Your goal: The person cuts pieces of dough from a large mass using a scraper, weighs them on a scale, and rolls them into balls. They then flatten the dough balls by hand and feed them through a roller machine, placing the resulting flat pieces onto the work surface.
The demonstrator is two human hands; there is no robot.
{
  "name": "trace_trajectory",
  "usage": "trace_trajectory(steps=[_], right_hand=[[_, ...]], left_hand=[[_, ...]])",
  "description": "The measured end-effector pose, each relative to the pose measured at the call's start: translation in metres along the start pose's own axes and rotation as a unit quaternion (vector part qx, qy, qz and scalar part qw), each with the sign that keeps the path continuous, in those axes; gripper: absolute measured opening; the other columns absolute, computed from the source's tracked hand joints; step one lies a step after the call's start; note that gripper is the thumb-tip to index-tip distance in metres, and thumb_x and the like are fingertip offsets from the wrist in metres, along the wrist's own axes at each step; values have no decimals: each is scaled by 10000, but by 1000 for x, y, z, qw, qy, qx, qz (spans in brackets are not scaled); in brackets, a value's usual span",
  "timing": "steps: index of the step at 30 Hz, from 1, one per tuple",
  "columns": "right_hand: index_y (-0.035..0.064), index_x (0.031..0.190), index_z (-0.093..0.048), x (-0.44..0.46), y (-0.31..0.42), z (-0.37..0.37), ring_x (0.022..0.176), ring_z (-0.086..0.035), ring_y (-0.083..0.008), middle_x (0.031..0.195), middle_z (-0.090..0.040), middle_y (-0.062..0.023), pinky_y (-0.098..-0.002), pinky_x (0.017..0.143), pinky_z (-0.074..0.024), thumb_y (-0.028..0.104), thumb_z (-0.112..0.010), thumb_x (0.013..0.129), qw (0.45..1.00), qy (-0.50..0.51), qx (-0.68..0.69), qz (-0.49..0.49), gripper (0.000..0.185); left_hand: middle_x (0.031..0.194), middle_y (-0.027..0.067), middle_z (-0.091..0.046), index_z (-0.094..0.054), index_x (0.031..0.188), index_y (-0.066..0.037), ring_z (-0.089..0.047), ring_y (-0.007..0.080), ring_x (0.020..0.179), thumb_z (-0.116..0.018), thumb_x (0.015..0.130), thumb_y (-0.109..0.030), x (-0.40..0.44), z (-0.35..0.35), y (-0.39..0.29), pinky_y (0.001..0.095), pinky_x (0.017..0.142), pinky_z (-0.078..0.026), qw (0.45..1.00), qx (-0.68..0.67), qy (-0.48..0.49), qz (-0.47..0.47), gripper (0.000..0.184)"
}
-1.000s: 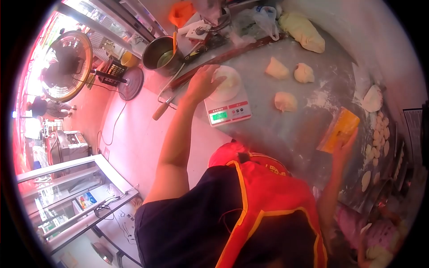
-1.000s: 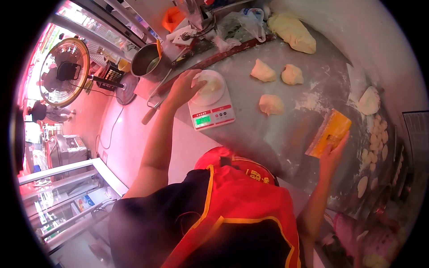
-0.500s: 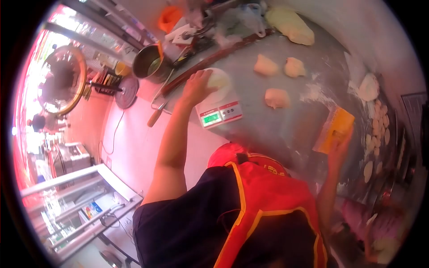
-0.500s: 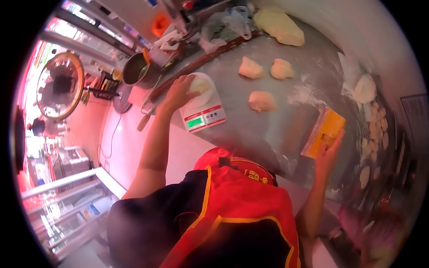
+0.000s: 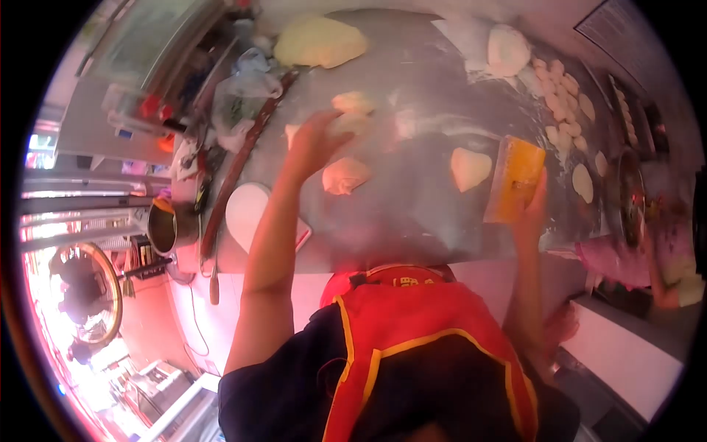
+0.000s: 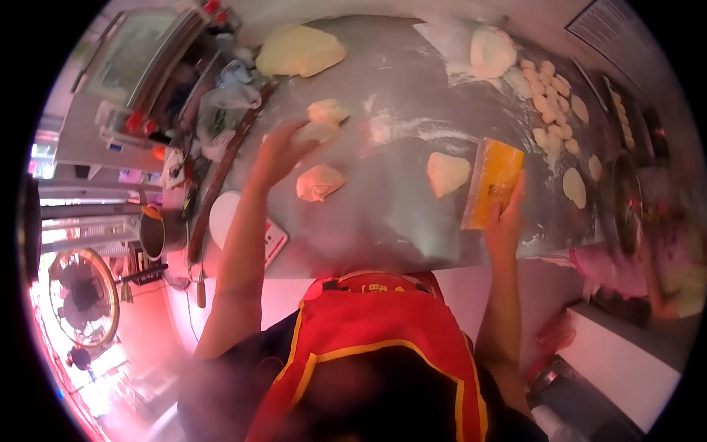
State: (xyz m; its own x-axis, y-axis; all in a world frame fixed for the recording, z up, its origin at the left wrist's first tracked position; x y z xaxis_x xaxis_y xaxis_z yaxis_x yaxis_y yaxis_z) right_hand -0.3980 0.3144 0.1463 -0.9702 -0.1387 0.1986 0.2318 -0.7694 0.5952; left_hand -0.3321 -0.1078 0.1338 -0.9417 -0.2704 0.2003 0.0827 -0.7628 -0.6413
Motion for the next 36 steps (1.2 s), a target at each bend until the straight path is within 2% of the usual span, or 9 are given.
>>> trace_trajectory(steps=[2, 8, 11, 13, 15, 16, 19, 32, 36], right_hand=[[121, 1491, -142, -1, 0, 9, 1119, -550, -398, 1319, -481, -253, -411, 921, -440, 21, -436, 886, 997, -32, 12, 66, 680], [98, 1490, -144, -4, -31, 20, 1093, -565, -390, 1281, -507, -262, -398, 911, -441, 7, -439, 883, 999, -22, 22, -12, 681], [87, 1487, -154, -7, -40, 18, 1060, -562, -376, 1220, -530, -249, -397, 894, -435, 18, -434, 889, 997, 27, 52, -60, 664], [54, 1476, -180, -8, -36, 13, 1221, -430, -351, 1353, -413, -223, -381, 1008, -340, 6, -425, 888, 987, 73, 90, -110, 639], [53, 1475, -182, -8, -25, 4, 1162, -437, -353, 1301, -429, -215, -391, 953, -350, 15, -426, 889, 987, 104, 74, -97, 635], [73, 1481, -166, -7, -17, 0, 983, -538, -372, 1145, -532, -224, -413, 814, -427, 34, -433, 892, 992, 109, 33, -54, 647], [80, 1482, -158, -10, -12, -21, 796, -633, -398, 969, -629, -245, -450, 656, -505, 37, -454, 880, 990, 139, -9, 2, 673], [93, 1483, -120, 20, 7, -62, 823, -610, -442, 985, -621, -264, -488, 691, -493, 32, -532, 855, 982, 134, -24, 129, 754], [97, 1483, -84, 39, 6, -78, 811, -611, -433, 953, -626, -255, -486, 691, -486, 80, -549, 856, 981, 181, -29, 66, 780]], left_hand=[[1141, 153, -595, -600, 1153, -45, -570, 327, 1052, -704, 783, -248, 41, -46, -26, 376, 880, -455, 997, -12, -2, -80, 435], [1140, 179, -584, -580, 1191, -62, -546, 348, 1079, -690, 798, -205, 124, -165, -40, 392, 924, -435, 991, -13, -25, -127, 432], [1210, 202, -549, -549, 1239, -57, -479, 356, 1173, -664, 829, -227, 109, -186, -60, 418, 981, -393, 967, 201, -122, -102, 458], [1253, 211, -519, -524, 1266, -37, -433, 370, 1214, -648, 844, -282, 95, -207, -82, 432, 1007, -366, 987, 61, -37, -141, 504], [1281, 213, -500, -506, 1277, -7, -409, 380, 1230, -648, 837, -351, 71, -243, -98, 436, 1021, -354, 982, -41, 119, -142, 576], [1287, 211, -495, -502, 1274, 12, -409, 383, 1224, -656, 823, -393, 54, -267, -106, 434, 1022, -355, 963, -73, 229, -121, 625], [1276, 208, -505, -508, 1266, 12, -421, 398, 1198, -694, 766, -435, 26, -282, -125, 431, 1026, -352, 933, -98, 341, -63, 696], [1198, 203, -532, -564, 1126, -13, -435, 390, 1146, -702, 741, -394, 26, -303, -106, 453, 949, -397, 964, -57, 260, 14, 559], [1148, 202, -548, -541, 1118, -11, -485, 377, 1086, -737, 722, -306, 18, -293, -109, 447, 923, -409, 970, -96, 223, -6, 531]])
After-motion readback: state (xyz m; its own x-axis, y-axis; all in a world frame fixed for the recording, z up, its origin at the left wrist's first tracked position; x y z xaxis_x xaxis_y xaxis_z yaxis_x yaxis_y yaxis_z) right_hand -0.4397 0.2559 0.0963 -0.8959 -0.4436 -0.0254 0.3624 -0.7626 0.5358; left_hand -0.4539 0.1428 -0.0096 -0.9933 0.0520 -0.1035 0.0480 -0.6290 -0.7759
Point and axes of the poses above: each hand's wrist, its own x-axis towards the middle knuckle, its own z-axis out of the back of the hand, y = z × x, the point moved 10 cm from there along x, towards the middle knuckle
